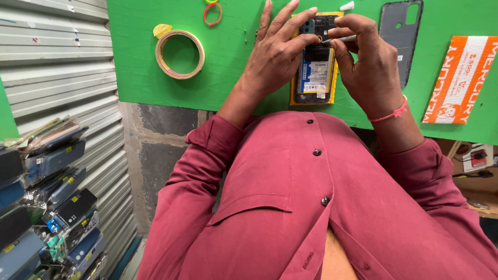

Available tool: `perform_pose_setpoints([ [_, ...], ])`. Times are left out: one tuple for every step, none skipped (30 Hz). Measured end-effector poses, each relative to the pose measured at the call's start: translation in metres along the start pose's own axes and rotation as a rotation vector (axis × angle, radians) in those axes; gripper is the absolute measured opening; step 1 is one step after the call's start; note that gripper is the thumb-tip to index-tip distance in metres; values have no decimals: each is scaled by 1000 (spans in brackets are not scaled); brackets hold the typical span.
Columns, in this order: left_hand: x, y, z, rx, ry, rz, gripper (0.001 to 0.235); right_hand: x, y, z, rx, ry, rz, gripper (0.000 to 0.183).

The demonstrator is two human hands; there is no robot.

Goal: The person reassembles a smartphone by inserting the battery, aligning the back cover, and securing it with screws. They use a screwdriver to fasten screws and handle small components like the SIM tray and screws on a green workbench.

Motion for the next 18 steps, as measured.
perform_pose_setpoints([
  [0,0,0,6,0,0,26,-2,-2,0,-16,-28,23,26],
  [-1,0,1,9,3,2,26,-5,-4,1,-32,-56,46,24],
  [-1,0,1,13,5,5,25,-7,-6,2,-49,-84,67,23],
  [-1,0,1,17,7,7,24,-10,-9,4,-24,-106,96,23],
  [-1,1,2,20,16,11,24,-14,-11,5,1,-126,125,23],
  [-2,2,3,23,24,15,24,-17,-14,6,26,-145,155,23],
  [-3,2,5,25,33,18,24,-21,-14,7,148,-150,105,21],
  [-5,2,10,64,54,23,24,-24,-14,8,271,-154,56,22],
  [-7,1,14,105,72,28,25,-25,-14,10,394,-157,3,24],
  [-8,0,20,146,91,32,25,-27,-20,14,374,-129,81,25],
  [-10,-4,27,171,117,53,26,-30,-27,17,348,-103,166,25],
  [-11,-8,35,196,143,74,27,-32,-33,19,320,-78,252,26],
  [-9,-12,42,223,163,99,28,-32,-31,16,282,-137,171,26],
  [-5,-15,49,221,199,121,26,-31,-28,14,241,-197,91,25],
  [-3,-18,57,217,237,135,23,-31,-24,12,203,-253,14,25],
  [-2,-20,63,213,275,150,21,-32,-22,12,298,-251,-9,27],
  [1,-22,68,189,293,161,21,-33,-20,12,391,-249,-32,29],
  [5,-24,72,165,311,172,21,-33,-18,11,485,-247,-56,31],
])
Point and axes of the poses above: each hand's wrist, its own x-axis away from the middle knuckle, its own z-axis out of the back of the hand, y = z × x, the point moved 5 cm from there along -x, towards the middle knuckle, and after that the axes turned 12 degrees about z, right-handed, at the moved point
